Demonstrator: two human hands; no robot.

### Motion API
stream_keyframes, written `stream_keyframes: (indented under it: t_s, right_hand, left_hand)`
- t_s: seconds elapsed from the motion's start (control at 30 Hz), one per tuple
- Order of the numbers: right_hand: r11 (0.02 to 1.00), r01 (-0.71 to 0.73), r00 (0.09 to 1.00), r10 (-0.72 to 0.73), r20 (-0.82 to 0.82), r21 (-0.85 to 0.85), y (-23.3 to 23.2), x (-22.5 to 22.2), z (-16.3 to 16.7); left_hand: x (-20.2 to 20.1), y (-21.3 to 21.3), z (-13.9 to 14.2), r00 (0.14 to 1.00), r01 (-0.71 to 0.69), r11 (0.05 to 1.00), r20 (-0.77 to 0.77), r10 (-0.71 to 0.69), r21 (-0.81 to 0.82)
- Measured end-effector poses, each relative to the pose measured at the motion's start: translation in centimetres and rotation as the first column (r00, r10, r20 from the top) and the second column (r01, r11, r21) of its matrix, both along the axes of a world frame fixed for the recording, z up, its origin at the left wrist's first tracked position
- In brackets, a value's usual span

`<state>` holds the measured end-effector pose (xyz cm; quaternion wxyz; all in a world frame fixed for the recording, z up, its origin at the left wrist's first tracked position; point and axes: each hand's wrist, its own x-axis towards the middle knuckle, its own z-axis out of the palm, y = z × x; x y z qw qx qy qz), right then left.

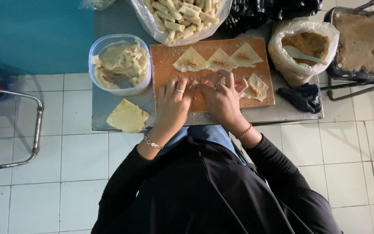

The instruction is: The person cuts a large dough sheet into small triangular pieces by hand and arranges the triangles on a wooden board. They then spoon brown filling from a plastic bag onto the triangles and fold the dough pieces over the filling, setting the folded pastries back on the board.

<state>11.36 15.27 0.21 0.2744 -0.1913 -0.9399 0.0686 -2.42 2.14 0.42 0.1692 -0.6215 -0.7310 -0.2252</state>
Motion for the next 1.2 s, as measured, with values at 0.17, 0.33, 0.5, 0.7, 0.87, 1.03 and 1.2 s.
stream_keyframes:
  t_s: [0.17, 0.33, 0.5, 0.7, 0.87, 1.03, 1.2]
  right_hand:
    - [1.000, -0.008, 1.000, 0.007, 0.021, 0.008, -0.5, 0.6, 0.7]
    - [0.999, 0.020, 0.996, -0.024, 0.091, 0.042, -1.1, 0.0, 1.5]
    - [0.994, 0.033, 0.991, -0.047, 0.129, 0.106, -0.9, -0.7, 2.3]
    - [1.000, -0.018, 0.997, 0.019, 0.078, -0.008, -0.7, -0.5, 2.6]
    - [0.999, -0.033, 0.996, 0.033, 0.078, 0.002, -0.3, -1.0, 2.4]
    - [0.998, -0.051, 0.995, 0.046, 0.085, 0.049, 0.7, -1.8, 2.0]
    - [0.995, -0.097, 0.991, 0.094, 0.093, 0.027, 2.0, -2.8, 2.2]
  left_hand:
    - [0.2, 0.5, -0.7, 1.000, -0.016, 0.999, -0.022, 0.014, -0.048]
    - [0.1, 0.6, -0.6, 0.999, -0.042, 0.998, 0.007, 0.042, -0.047]
    - [0.5, 0.6, -0.7, 0.997, -0.079, 0.995, 0.005, 0.080, -0.054]
    - [0.1, 1.5, -1.4, 0.997, -0.068, 0.995, 0.033, 0.071, -0.077]
    - [0.0, 1.5, -1.5, 0.986, -0.126, 0.991, 0.102, 0.130, -0.046]
    - [0.2, 0.0, -0.6, 0.963, -0.212, 0.971, 0.188, 0.190, 0.106]
    - [0.2, -1.2, 0.3, 0.940, -0.228, 0.936, 0.309, 0.141, 0.267]
